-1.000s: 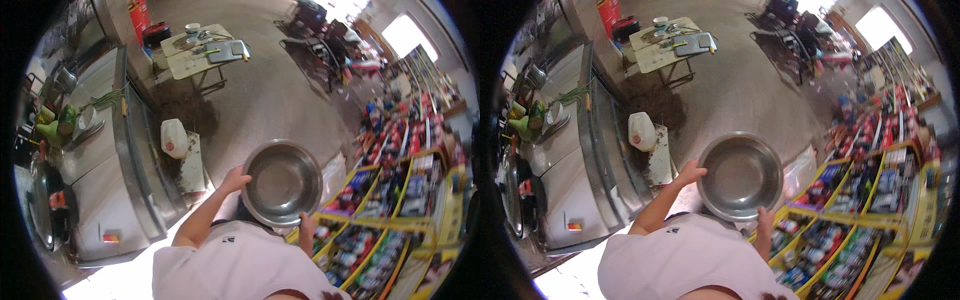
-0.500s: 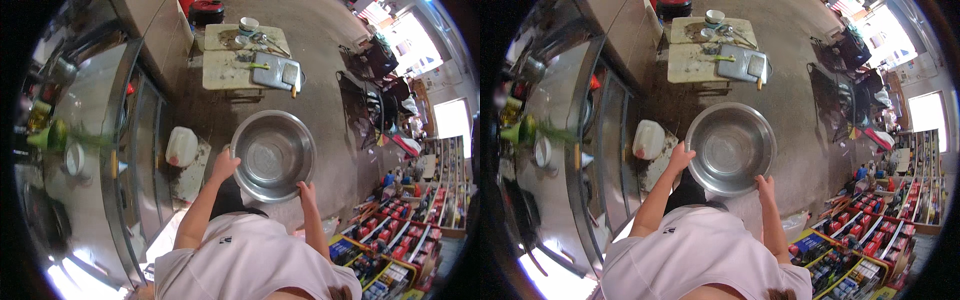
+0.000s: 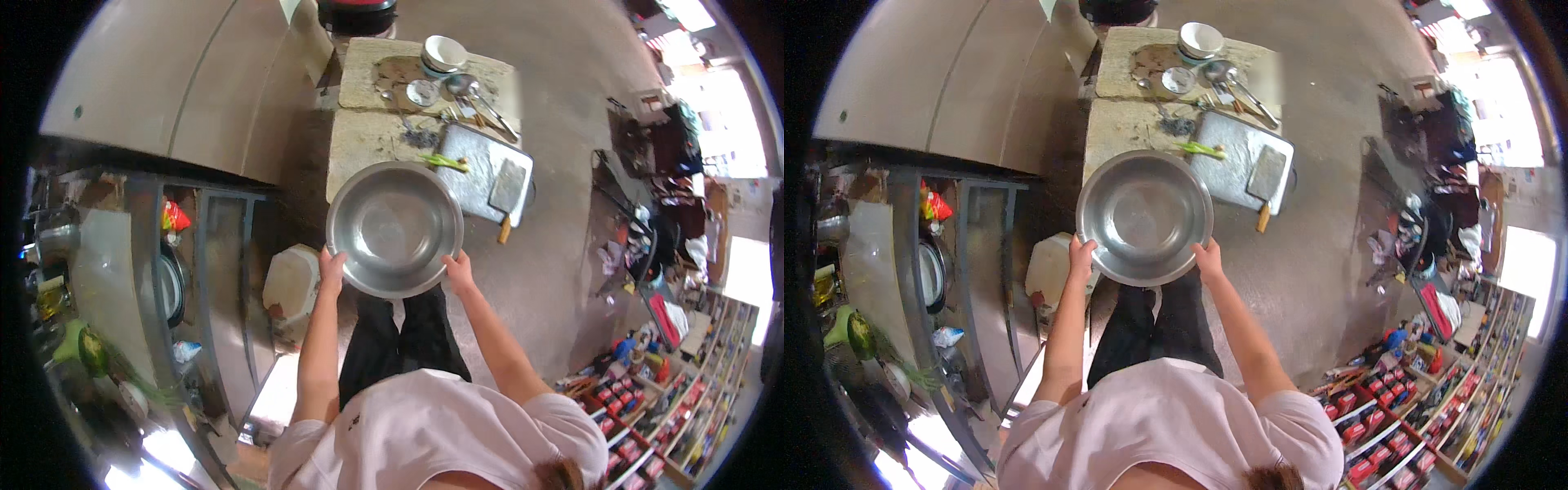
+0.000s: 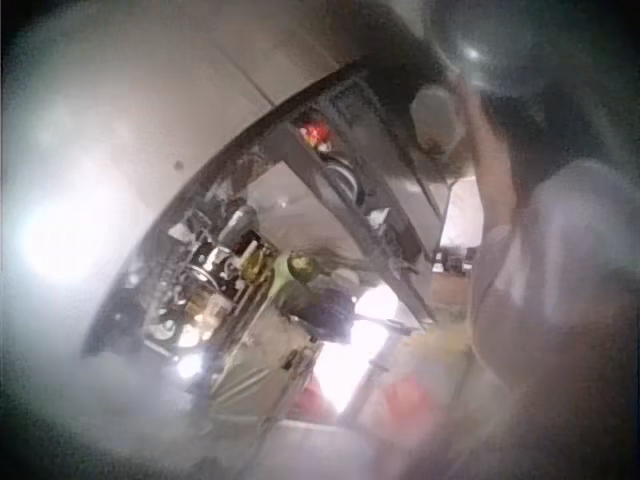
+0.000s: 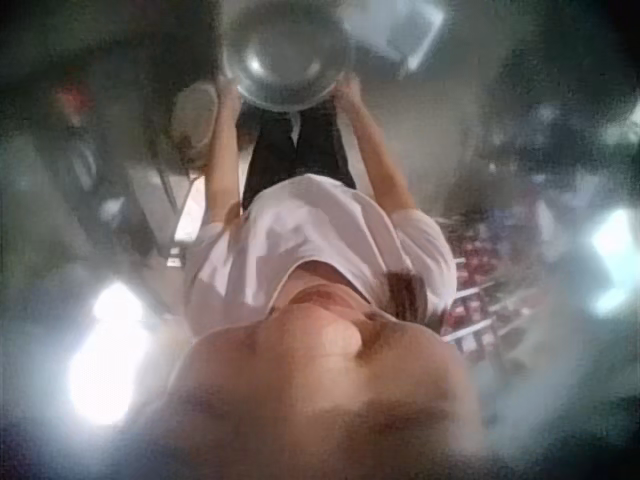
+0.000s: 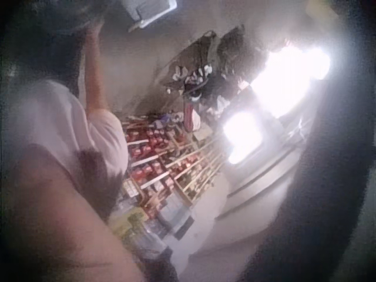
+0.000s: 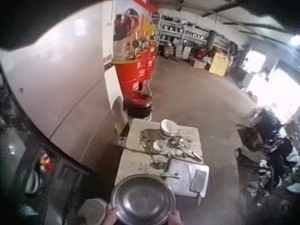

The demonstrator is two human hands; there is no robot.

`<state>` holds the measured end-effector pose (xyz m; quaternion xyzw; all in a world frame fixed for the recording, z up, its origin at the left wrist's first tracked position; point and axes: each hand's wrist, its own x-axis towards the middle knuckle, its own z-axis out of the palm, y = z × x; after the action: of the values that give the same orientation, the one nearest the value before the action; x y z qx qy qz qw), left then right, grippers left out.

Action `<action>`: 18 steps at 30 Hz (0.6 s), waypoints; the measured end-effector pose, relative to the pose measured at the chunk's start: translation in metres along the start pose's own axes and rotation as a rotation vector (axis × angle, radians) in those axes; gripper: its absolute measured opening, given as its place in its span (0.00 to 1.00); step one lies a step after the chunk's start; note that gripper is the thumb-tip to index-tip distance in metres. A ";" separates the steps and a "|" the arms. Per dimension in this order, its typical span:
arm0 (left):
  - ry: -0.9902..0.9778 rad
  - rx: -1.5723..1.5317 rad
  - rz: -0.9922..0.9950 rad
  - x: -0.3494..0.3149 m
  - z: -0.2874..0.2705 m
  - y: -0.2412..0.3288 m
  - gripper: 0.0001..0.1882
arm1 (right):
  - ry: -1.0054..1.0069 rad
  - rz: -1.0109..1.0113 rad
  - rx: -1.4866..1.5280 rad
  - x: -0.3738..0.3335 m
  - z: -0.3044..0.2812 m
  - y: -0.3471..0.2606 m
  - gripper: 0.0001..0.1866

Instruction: The person washes several bowls and a metal basin using a scrubbing pad and water. They scrub each item in a basin, rinse them at an outdoor sink, and place the cleaned items on a nearby surface. The person also refills the basin with water from the outdoor sink.

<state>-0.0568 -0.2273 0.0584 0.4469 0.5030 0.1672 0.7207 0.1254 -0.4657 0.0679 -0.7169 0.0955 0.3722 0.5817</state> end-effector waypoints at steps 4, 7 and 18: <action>0.171 -0.097 -0.042 0.063 0.023 -0.019 0.21 | -0.150 -0.015 -0.031 0.101 0.017 -0.013 0.14; 0.301 -0.167 -0.095 0.100 0.039 -0.031 0.19 | -0.167 0.018 -0.066 0.166 0.031 -0.023 0.13; 0.638 -0.379 -0.175 0.146 0.077 -0.050 0.22 | -0.510 -0.016 -0.485 0.309 0.032 -0.090 0.16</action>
<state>0.0637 -0.1903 -0.0591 0.1864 0.6985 0.3257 0.6093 0.3810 -0.3178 -0.0641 -0.7188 -0.1496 0.5466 0.4027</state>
